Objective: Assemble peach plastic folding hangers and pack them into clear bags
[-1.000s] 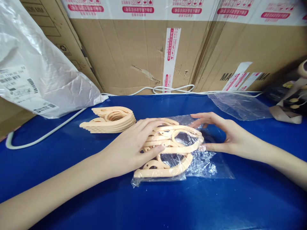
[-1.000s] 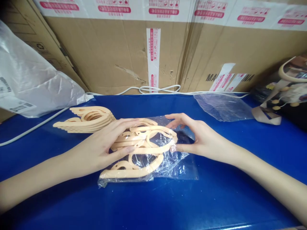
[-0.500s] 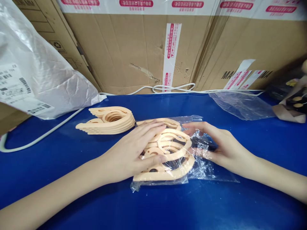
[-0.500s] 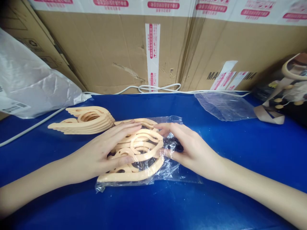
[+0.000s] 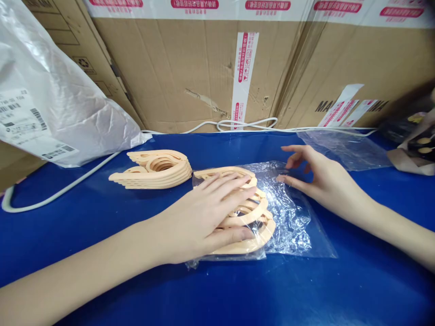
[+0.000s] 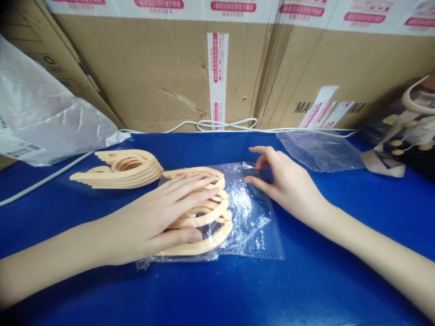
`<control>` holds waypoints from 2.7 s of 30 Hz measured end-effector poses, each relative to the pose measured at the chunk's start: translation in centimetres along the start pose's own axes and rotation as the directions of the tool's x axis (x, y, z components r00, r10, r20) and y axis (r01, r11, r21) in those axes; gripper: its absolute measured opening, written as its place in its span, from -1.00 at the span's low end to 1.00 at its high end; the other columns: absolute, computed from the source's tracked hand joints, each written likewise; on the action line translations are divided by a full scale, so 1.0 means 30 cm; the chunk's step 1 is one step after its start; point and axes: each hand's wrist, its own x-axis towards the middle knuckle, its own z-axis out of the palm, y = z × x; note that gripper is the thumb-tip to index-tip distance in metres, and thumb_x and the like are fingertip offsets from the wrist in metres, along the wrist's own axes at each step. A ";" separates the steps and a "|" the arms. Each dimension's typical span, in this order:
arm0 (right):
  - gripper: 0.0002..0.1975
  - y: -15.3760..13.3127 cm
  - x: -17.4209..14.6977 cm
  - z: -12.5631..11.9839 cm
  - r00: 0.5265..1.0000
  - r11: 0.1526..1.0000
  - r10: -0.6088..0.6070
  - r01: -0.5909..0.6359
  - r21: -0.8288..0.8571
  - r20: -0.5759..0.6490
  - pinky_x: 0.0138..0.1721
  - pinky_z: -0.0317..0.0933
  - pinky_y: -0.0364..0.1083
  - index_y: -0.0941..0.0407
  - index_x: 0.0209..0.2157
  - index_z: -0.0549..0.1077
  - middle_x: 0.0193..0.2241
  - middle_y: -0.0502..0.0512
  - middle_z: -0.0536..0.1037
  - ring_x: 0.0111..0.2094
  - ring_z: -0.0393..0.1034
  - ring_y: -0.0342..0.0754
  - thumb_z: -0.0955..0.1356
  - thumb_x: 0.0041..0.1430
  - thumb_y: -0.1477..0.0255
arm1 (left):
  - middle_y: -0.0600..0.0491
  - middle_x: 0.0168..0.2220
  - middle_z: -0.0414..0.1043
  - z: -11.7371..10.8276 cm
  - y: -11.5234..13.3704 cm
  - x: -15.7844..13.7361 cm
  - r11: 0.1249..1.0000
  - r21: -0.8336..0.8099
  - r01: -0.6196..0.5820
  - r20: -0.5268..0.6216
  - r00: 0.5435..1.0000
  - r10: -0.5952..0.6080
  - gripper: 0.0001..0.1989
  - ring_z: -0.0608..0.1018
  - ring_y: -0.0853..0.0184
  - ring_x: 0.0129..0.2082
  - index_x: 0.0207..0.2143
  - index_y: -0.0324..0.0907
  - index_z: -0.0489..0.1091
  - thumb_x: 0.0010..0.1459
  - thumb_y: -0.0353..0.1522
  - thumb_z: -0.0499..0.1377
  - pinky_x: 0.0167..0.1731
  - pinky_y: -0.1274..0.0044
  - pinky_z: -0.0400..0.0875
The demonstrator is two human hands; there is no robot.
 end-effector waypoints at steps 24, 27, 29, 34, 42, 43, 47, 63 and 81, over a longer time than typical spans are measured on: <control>-0.60 -0.112 0.149 -0.010 0.915 0.396 0.031 -0.381 0.836 0.402 -0.41 0.30 -0.07 0.11 0.08 0.24 -0.53 0.00 0.52 -0.47 0.42 -0.06 0.18 0.18 0.49 | 0.15 0.25 0.25 0.045 0.151 0.133 0.674 0.653 -0.345 -0.258 0.736 0.626 -0.58 0.28 0.33 0.25 0.25 -0.11 0.18 0.40 -0.43 -0.15 0.25 0.41 0.17; -0.58 -0.073 0.152 0.011 0.956 0.433 0.022 -0.272 0.859 0.292 -0.40 0.26 -0.09 0.10 0.03 0.28 -0.53 -0.05 0.45 -0.47 0.36 -0.09 0.22 0.10 0.55 | 0.06 -0.09 0.54 0.067 0.153 0.185 0.660 0.639 -0.396 -0.244 0.709 0.662 -0.60 0.50 0.32 0.01 0.14 -0.20 0.34 0.35 -0.53 -0.11 0.26 0.33 0.16; -0.57 -0.032 0.150 0.032 0.980 0.467 0.059 -0.195 0.862 0.190 -0.41 0.23 -0.11 0.09 -0.03 0.32 -0.48 -0.05 0.44 -0.44 0.32 -0.11 0.28 0.01 0.58 | 0.04 -0.23 0.54 0.071 0.153 0.205 0.666 0.616 -0.421 -0.238 0.706 0.667 -0.64 0.55 0.33 -0.14 0.02 -0.24 0.43 0.33 -0.55 -0.06 0.24 0.33 0.17; -0.49 0.055 0.158 0.086 0.984 0.553 0.052 -0.170 0.815 0.170 -0.24 0.30 -0.06 0.07 -0.01 0.34 -0.33 -0.01 0.47 -0.31 0.36 -0.08 0.41 -0.06 0.55 | -0.04 0.00 0.46 0.056 0.178 0.229 0.693 0.539 -0.479 -0.119 0.771 0.626 -0.66 0.47 0.25 0.01 0.01 -0.25 0.43 0.32 -0.51 -0.06 0.13 0.38 0.23; -0.49 0.035 0.187 0.090 0.960 0.619 -0.068 -0.173 0.766 0.271 -0.05 0.29 0.03 0.06 0.07 0.32 -0.13 0.10 0.56 -0.08 0.43 -0.01 0.44 0.08 0.35 | -0.08 -0.30 0.54 0.049 0.194 0.350 0.822 0.350 -0.449 0.058 0.886 0.460 -0.76 0.52 0.10 -0.17 -0.17 -0.29 0.49 0.17 -0.40 0.11 -0.05 0.22 0.30; -0.56 0.029 0.189 0.083 0.949 0.621 -0.069 -0.201 0.758 0.308 -0.08 0.30 0.02 0.07 0.03 0.36 -0.14 0.10 0.57 -0.11 0.45 -0.01 0.42 0.11 0.33 | -0.06 -0.30 0.54 0.038 0.192 0.358 0.810 0.339 -0.479 0.090 0.873 0.478 -0.81 0.52 0.12 -0.18 -0.22 -0.25 0.50 0.14 -0.43 0.13 -0.08 0.25 0.32; -0.79 0.010 0.202 0.060 0.930 0.686 -0.082 -0.207 0.698 0.357 -0.12 0.30 0.00 0.09 -0.24 0.50 -0.25 0.07 0.57 -0.18 0.44 -0.03 0.37 0.18 0.26 | 0.03 -0.23 0.52 -0.022 0.189 0.338 0.769 0.387 -0.509 0.137 0.856 0.498 -0.78 0.51 0.24 -0.14 -0.22 -0.17 0.50 0.18 -0.50 0.08 -0.11 0.39 0.37; -0.81 0.001 0.230 0.134 0.962 0.865 -0.131 -0.007 0.502 0.239 -0.38 0.19 -0.07 0.08 -0.25 0.27 -0.50 -0.03 0.47 -0.47 0.31 -0.09 0.28 0.24 0.25 | -0.10 -0.01 0.49 0.023 0.015 -0.072 0.936 0.235 -0.262 -0.171 0.937 0.305 -0.69 0.52 0.23 0.00 -0.04 -0.31 0.39 0.27 -0.55 -0.06 0.03 0.41 0.44; -0.60 -0.001 0.214 0.099 0.861 0.830 -0.465 0.505 -0.236 0.206 -0.24 0.16 0.00 0.01 0.10 0.42 -0.27 0.17 0.41 -0.28 0.31 0.01 0.13 0.36 0.48 | 0.01 0.31 0.14 -0.016 -0.052 -0.024 0.996 0.089 -0.018 -0.042 0.999 0.022 -0.52 0.17 0.26 0.30 0.25 -0.11 0.15 0.35 -0.15 0.00 0.27 0.32 0.05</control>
